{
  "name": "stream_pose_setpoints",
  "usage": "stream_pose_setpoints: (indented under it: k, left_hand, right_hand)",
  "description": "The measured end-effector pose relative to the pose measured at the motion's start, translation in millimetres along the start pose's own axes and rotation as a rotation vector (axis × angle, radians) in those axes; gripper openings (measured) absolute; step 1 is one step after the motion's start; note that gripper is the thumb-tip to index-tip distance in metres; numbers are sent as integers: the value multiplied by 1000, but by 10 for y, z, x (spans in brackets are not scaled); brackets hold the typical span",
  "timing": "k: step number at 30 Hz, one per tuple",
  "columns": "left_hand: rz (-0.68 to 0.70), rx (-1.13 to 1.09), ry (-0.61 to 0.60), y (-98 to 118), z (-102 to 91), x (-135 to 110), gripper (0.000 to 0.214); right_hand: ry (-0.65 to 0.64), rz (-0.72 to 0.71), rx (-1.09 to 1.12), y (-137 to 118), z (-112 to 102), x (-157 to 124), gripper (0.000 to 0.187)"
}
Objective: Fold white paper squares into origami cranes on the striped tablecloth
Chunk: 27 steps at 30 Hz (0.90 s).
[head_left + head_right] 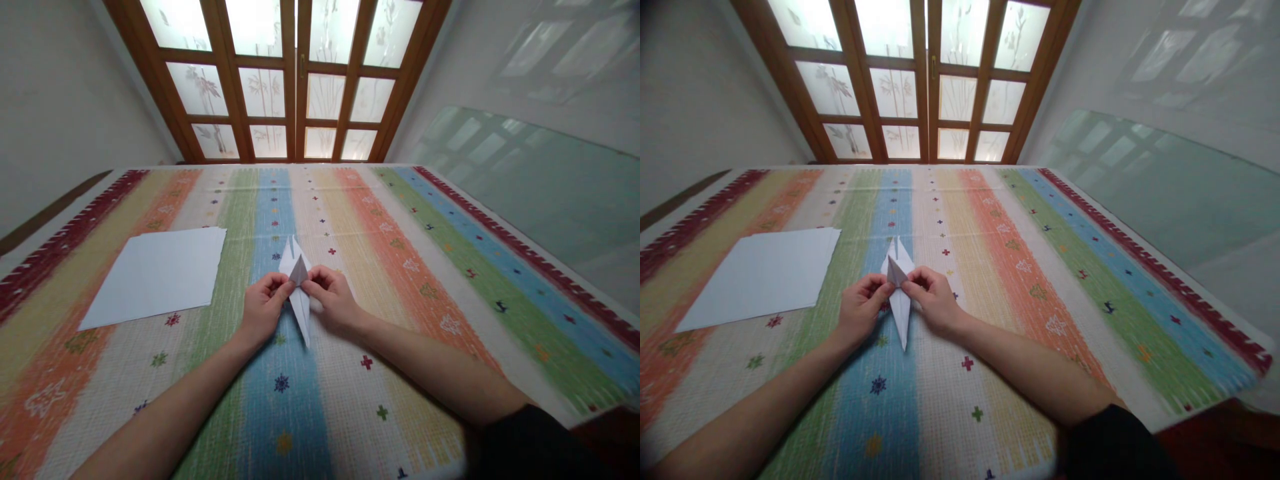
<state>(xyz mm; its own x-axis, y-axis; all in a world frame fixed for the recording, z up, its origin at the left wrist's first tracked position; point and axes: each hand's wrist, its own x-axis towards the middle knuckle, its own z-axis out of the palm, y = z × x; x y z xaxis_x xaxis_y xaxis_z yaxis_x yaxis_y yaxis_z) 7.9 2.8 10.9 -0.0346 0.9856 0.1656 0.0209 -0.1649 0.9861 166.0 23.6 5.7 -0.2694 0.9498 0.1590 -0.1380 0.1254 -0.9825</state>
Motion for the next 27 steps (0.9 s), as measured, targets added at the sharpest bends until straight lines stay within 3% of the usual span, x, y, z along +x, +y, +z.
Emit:
stream_pose_setpoints:
  k: [8,13,18,27]
  left_hand:
    - [75,100,60,-35,-13,-12,13]
    - [76,128,120,-1,10,-38,17]
    - [56,103,98,0,40,-47,19]
    - [45,-38,154,5,112,-66,29]
  right_hand:
    - [69,-24,12,13,30,-36,28]
    - [110,-29,38,17,98,-69,28]
    - [126,-4,90,53,127,-79,28]
    - [87,61,116,1,140,-73,58]
